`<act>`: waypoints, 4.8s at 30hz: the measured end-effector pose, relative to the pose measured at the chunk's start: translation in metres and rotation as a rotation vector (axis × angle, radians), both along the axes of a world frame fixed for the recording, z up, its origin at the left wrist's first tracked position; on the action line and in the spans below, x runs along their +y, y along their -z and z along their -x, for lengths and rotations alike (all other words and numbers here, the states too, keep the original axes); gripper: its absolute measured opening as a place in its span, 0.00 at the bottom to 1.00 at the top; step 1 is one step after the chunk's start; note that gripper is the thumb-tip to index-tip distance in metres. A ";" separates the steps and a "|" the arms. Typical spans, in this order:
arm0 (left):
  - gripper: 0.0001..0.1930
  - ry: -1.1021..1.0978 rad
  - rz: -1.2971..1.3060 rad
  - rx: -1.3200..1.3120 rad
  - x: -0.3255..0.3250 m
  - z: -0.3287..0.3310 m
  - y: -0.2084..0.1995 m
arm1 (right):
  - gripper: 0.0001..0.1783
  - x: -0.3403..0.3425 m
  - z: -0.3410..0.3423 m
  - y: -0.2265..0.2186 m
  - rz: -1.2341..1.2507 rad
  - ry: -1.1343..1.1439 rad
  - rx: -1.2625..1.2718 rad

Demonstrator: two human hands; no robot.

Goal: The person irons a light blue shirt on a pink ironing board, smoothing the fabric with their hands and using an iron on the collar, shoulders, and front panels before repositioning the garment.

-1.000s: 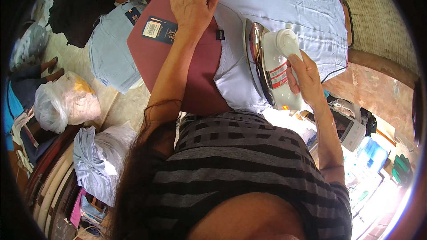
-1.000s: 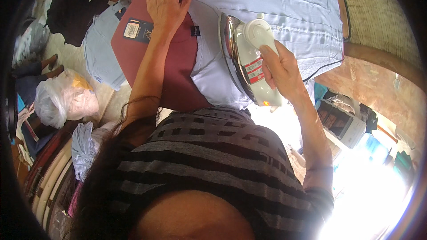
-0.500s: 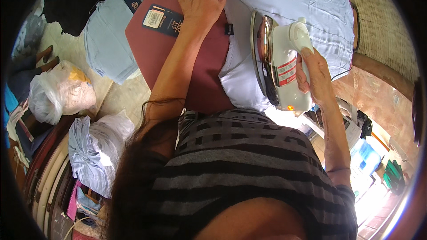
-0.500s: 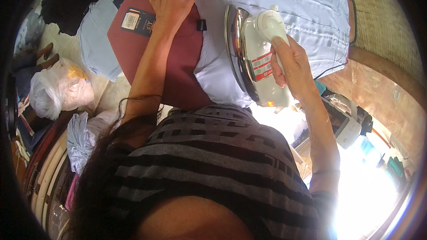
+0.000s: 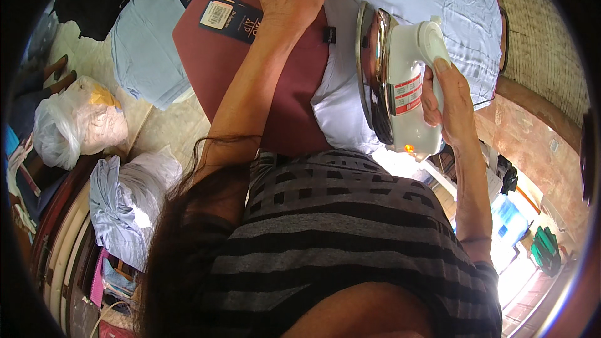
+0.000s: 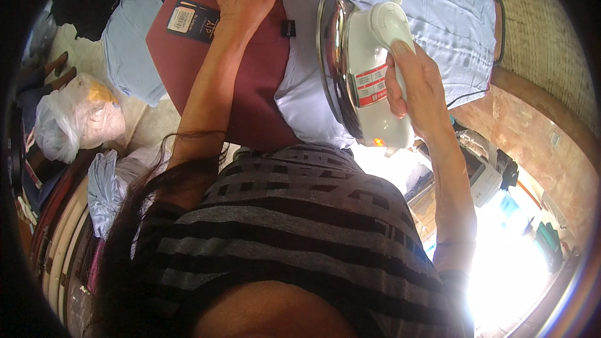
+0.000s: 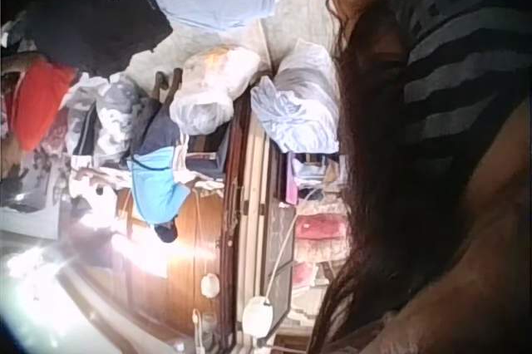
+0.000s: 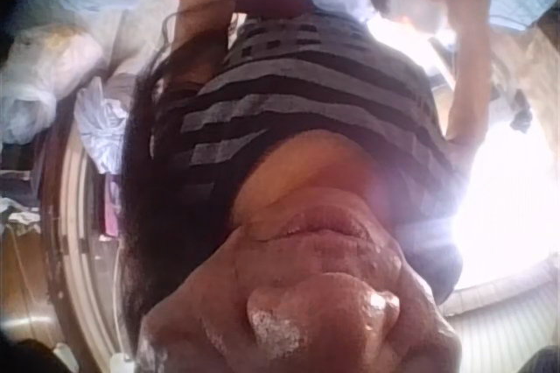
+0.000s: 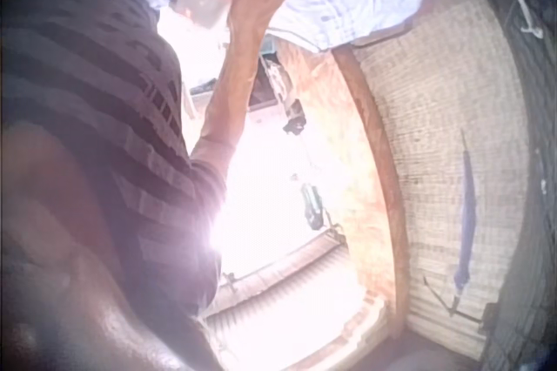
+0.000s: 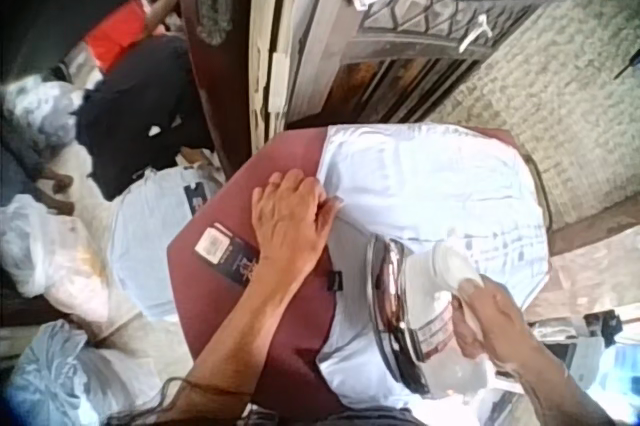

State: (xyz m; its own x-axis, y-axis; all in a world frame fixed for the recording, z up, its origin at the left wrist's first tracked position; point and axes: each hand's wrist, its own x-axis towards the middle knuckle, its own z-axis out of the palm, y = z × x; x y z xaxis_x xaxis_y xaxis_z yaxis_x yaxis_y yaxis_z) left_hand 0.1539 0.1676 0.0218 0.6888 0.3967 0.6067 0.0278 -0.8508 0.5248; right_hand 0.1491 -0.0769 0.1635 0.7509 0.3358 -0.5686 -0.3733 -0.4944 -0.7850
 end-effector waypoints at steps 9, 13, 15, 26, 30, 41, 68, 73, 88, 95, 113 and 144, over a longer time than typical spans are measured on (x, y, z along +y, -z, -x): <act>0.11 0.002 0.010 0.009 0.001 0.001 0.000 | 0.20 0.002 0.006 0.006 0.049 -0.007 -0.050; 0.11 0.012 0.033 0.000 0.000 -0.001 0.000 | 0.19 -0.002 0.011 0.005 0.040 0.020 -0.045; 0.11 0.001 0.014 -0.005 -0.002 -0.001 0.001 | 0.19 0.003 0.010 0.004 0.038 0.019 -0.054; 0.12 0.000 0.007 0.020 0.001 0.000 0.003 | 0.20 0.000 0.011 0.006 0.011 0.057 0.000; 0.12 0.003 0.002 0.025 0.002 -0.001 0.003 | 0.20 0.008 0.008 0.006 -0.006 0.048 0.010; 0.13 0.001 -0.027 -0.023 0.001 -0.003 0.005 | 0.18 -0.059 0.052 0.004 -0.013 0.115 -0.067; 0.13 0.042 -0.018 0.009 0.002 0.001 -0.002 | 0.19 -0.014 0.004 0.021 -0.024 -0.099 -0.196; 0.14 0.119 -0.024 -0.059 0.005 0.001 -0.010 | 0.20 -0.011 -0.006 0.023 -0.069 -0.086 -0.190; 0.14 0.035 0.123 0.162 0.007 -0.001 -0.011 | 0.20 -0.081 -0.015 0.022 -0.095 -0.458 -0.115; 0.14 -0.141 0.184 0.386 0.004 -0.003 -0.013 | 0.18 -0.075 -0.100 -0.021 -0.082 -0.754 -0.186; 0.09 -0.268 0.222 0.217 -0.176 0.167 -0.026 | 0.22 0.090 -0.156 0.011 -0.067 -1.250 -0.575; 0.19 -0.693 0.173 0.128 -0.235 0.156 0.009 | 0.20 0.042 -0.195 0.005 -0.237 -1.736 -0.596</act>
